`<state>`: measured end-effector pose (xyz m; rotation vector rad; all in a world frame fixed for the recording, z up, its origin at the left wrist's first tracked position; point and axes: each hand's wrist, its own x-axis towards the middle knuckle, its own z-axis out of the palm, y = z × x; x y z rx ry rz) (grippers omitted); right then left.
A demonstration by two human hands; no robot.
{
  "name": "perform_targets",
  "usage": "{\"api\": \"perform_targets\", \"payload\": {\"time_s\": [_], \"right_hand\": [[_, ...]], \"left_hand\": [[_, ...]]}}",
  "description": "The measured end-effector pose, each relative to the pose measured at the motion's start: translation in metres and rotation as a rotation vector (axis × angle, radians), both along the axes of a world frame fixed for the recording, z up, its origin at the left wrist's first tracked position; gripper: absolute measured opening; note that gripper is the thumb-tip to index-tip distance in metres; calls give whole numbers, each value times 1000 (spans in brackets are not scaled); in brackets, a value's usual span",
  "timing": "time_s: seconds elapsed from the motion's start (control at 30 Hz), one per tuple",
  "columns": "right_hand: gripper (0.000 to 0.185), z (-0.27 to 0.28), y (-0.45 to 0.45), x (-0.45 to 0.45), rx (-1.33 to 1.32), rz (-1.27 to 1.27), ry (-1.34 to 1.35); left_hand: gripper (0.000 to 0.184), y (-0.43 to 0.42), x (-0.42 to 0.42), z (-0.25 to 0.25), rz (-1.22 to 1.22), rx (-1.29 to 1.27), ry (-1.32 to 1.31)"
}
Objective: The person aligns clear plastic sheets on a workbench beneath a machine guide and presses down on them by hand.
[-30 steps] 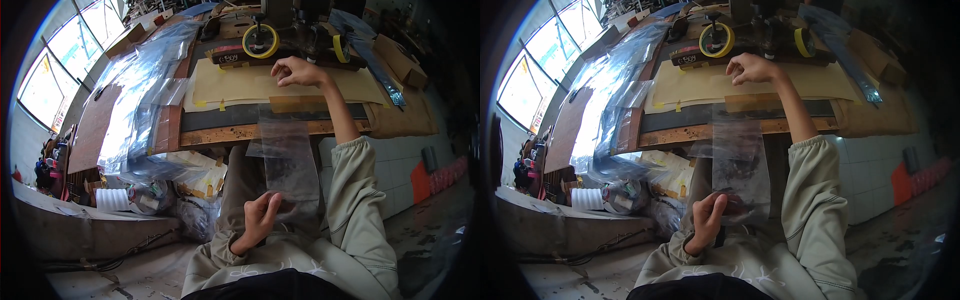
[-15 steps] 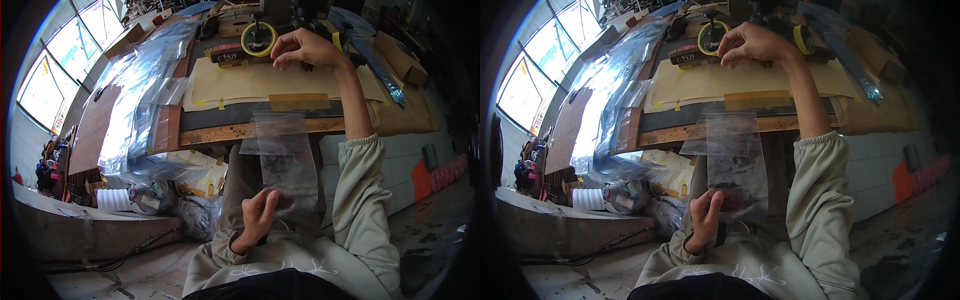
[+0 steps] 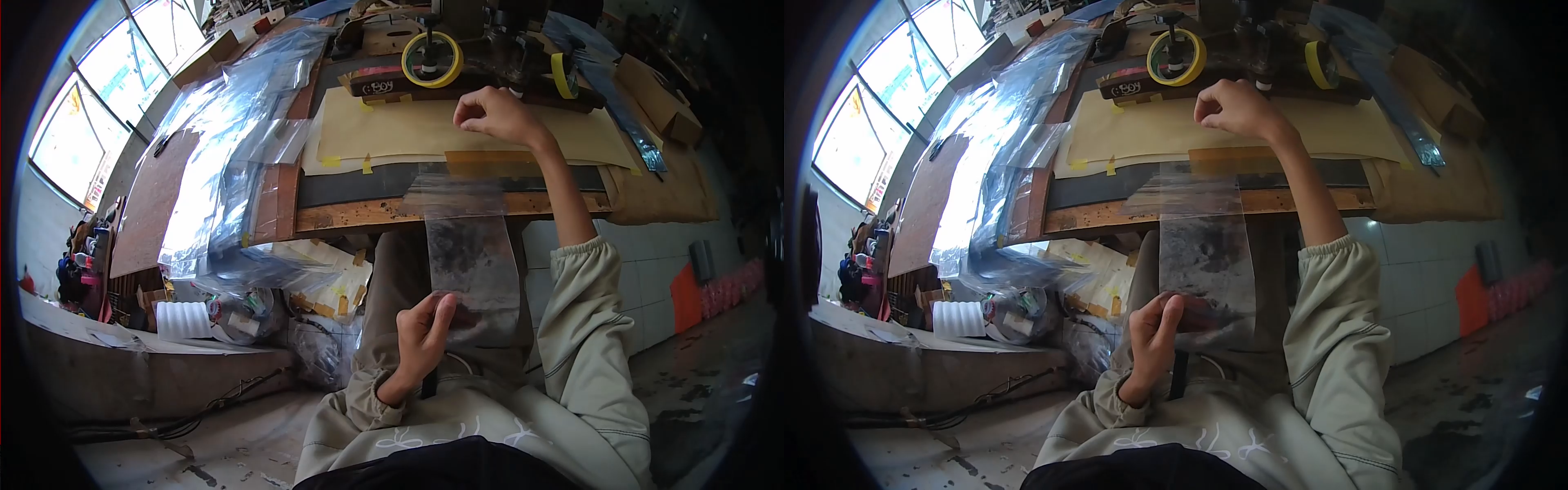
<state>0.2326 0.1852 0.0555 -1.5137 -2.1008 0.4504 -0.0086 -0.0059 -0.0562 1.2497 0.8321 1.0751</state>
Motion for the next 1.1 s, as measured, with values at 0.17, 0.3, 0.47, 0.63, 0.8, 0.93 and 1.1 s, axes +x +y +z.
{"api": "perform_targets", "payload": {"time_s": [0.17, 0.3, 0.47, 0.63, 0.8, 0.93, 1.1], "right_hand": [[15, -24, -12, -8, 76, -48, -38], [20, -33, -19, -11, 101, -37, -95], [40, -52, -18, -12, 225, -36, -161], [46, -52, -15, -23, 227, -43, -452], [46, -48, -13, -34, 134, -110, -530], [49, -37, -15, -42, 89, -133, -550], [52, -47, -5, -42, 63, -77, -479]], "left_hand": [[25, 2, 2, -5, 22, 24, -16], [25, 1, 5, 4, 24, 0, -45], [25, 2, 2, 1, -7, -9, -18], [24, 1, 4, 1, 26, 14, -18], [33, 3, -5, -2, -99, -7, 102], [32, 3, -5, 1, -104, 6, 100], [32, 3, -5, -1, -93, 18, 117]]}}
